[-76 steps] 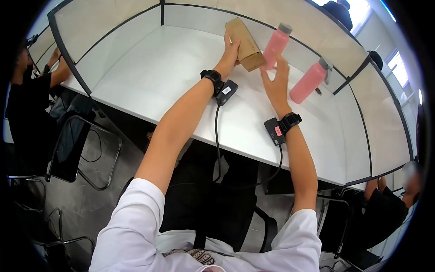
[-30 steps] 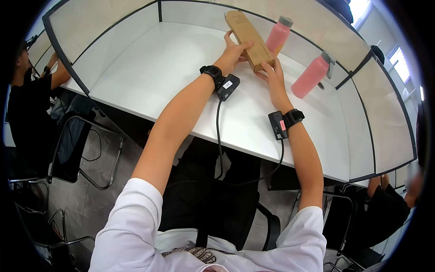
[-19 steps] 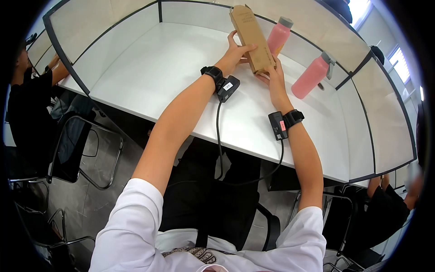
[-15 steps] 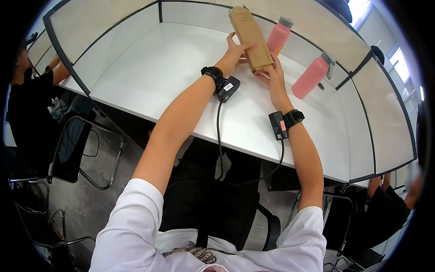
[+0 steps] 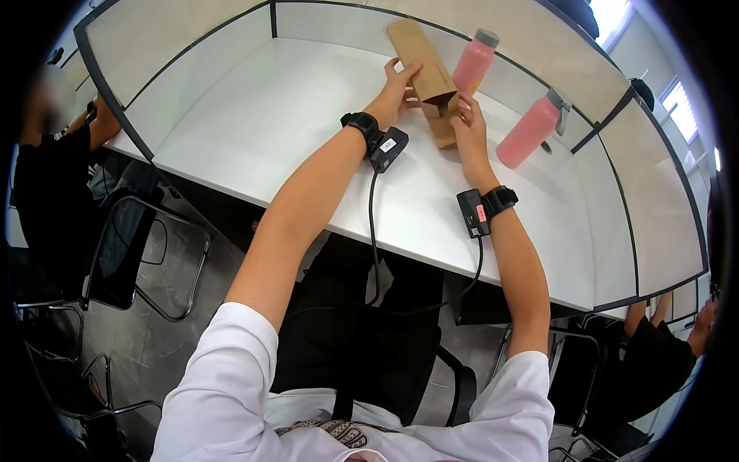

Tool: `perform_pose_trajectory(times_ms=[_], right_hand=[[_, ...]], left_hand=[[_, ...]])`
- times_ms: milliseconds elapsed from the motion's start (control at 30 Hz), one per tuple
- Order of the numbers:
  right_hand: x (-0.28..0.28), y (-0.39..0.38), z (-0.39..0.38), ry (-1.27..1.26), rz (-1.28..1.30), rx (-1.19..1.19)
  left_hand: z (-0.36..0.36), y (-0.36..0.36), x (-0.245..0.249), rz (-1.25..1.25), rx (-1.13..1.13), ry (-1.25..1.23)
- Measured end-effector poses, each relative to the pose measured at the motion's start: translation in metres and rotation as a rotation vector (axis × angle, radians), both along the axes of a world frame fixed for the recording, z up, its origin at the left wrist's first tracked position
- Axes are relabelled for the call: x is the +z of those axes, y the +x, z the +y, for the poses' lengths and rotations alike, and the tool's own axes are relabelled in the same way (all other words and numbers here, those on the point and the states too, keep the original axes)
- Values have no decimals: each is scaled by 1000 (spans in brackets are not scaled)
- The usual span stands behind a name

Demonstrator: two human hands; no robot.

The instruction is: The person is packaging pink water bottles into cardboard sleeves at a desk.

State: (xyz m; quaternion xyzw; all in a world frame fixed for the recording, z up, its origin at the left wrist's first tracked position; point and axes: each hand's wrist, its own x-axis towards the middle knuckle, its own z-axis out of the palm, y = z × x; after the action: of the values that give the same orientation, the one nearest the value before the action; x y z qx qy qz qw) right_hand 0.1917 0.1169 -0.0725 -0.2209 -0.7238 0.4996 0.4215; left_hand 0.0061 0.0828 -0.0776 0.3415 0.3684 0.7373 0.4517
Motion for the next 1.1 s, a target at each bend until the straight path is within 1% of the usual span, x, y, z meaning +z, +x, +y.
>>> perform_pose_trajectory(times_ms=[100, 300, 400, 500, 800, 900, 1000, 1100], right_hand=[[1, -4, -5, 33, -10, -67], [3, -4, -8, 24, 19, -80], [-1, -5, -4, 63, 12, -115], [-4, -6, 5, 41, 81, -148], [0, -3, 2, 93, 41, -254], [-2, -3, 3, 18, 99, -172], [-5, -4, 4, 69, 88, -145], [-7, -4, 6, 178, 43, -167]], left_hand=[[0, 5, 2, 72, -44, 6], [-3, 6, 3, 89, -20, 15], [-3, 5, 2, 32, -10, 25], [-2, 4, 2, -13, 3, 21], [0, 4, 2, -77, 21, 77], [1, 3, 2, -99, 58, 65], [-4, 6, 7, -33, 62, 149], [-11, 4, 9, -26, -16, 162]])
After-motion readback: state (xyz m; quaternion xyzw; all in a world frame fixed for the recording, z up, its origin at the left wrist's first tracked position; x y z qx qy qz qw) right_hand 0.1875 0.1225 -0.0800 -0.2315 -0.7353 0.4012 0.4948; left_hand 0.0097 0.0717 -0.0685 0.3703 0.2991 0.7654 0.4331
